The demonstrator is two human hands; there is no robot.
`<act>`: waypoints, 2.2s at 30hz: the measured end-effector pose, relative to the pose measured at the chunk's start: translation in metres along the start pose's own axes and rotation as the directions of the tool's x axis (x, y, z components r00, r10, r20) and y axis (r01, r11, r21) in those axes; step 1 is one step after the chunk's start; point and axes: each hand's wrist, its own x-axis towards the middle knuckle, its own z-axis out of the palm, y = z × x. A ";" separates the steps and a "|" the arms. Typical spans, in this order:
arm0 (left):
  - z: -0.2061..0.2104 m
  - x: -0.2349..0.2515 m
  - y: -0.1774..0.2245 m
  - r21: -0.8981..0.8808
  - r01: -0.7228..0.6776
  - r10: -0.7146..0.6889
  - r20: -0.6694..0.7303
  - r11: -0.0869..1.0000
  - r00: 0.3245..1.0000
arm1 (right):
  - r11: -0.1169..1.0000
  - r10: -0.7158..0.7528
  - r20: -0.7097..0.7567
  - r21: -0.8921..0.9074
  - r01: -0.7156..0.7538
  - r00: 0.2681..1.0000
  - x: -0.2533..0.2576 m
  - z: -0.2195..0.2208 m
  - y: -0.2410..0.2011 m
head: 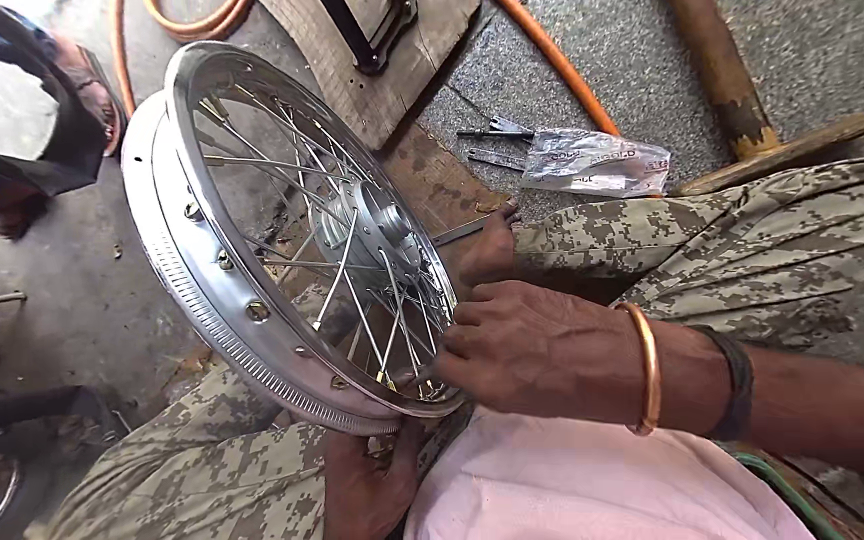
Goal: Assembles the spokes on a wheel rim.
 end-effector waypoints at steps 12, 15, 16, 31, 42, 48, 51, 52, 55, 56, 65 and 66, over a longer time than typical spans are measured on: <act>0.007 -0.010 -0.005 0.024 -0.021 0.022 -0.029 0.999 0.999 | 0.969 0.180 0.073 0.156 -0.190 0.981 -0.050 0.083 -0.007; 0.009 -0.008 -0.002 0.004 -0.022 0.023 -0.018 1.000 1.000 | 0.963 0.224 0.037 0.148 -0.227 0.974 -0.035 0.097 -0.005; 0.008 -0.008 -0.001 0.012 -0.024 0.024 -0.014 1.000 1.000 | 0.966 0.224 0.007 0.130 -0.223 0.975 -0.031 0.100 -0.004; 0.008 -0.009 0.000 0.046 -0.043 0.044 -0.010 0.998 0.999 | 0.968 0.241 0.044 0.053 -0.243 0.969 -0.036 0.075 0.008; 0.008 -0.007 -0.003 0.094 -0.071 0.072 -0.011 0.993 0.997 | 0.972 0.235 0.216 -0.034 -0.233 0.948 -0.040 0.026 0.001; 0.008 -0.006 -0.003 0.070 -0.084 0.084 -0.008 0.994 0.996 | 0.985 0.164 0.196 0.023 -0.171 0.967 -0.026 0.009 -0.009; 0.007 -0.006 -0.003 0.043 -0.065 0.066 -0.006 0.997 0.998 | 0.991 0.096 0.220 0.068 -0.113 0.971 -0.004 -0.016 -0.012; 0.007 -0.006 -0.002 0.040 -0.061 0.062 -0.003 0.997 0.998 | 0.990 0.085 0.247 0.084 -0.109 0.965 0.005 -0.026 -0.015; 0.006 -0.005 0.001 0.052 -0.073 0.073 0.000 0.996 0.997 | 0.994 0.041 0.255 0.086 -0.065 0.966 0.015 -0.032 -0.021; 0.006 -0.006 0.000 0.059 -0.083 0.083 -0.007 0.995 0.996 | 0.994 0.042 0.231 0.090 -0.064 0.972 0.008 -0.023 -0.022; 0.015 -0.008 -0.003 0.034 -0.082 0.084 -0.055 0.996 0.995 | 0.942 0.307 0.167 0.087 -0.324 0.937 -0.026 0.092 -0.008; 0.014 -0.008 -0.004 0.027 -0.082 0.083 -0.056 0.996 0.995 | 0.946 0.305 0.129 0.076 -0.316 0.944 -0.024 0.094 -0.007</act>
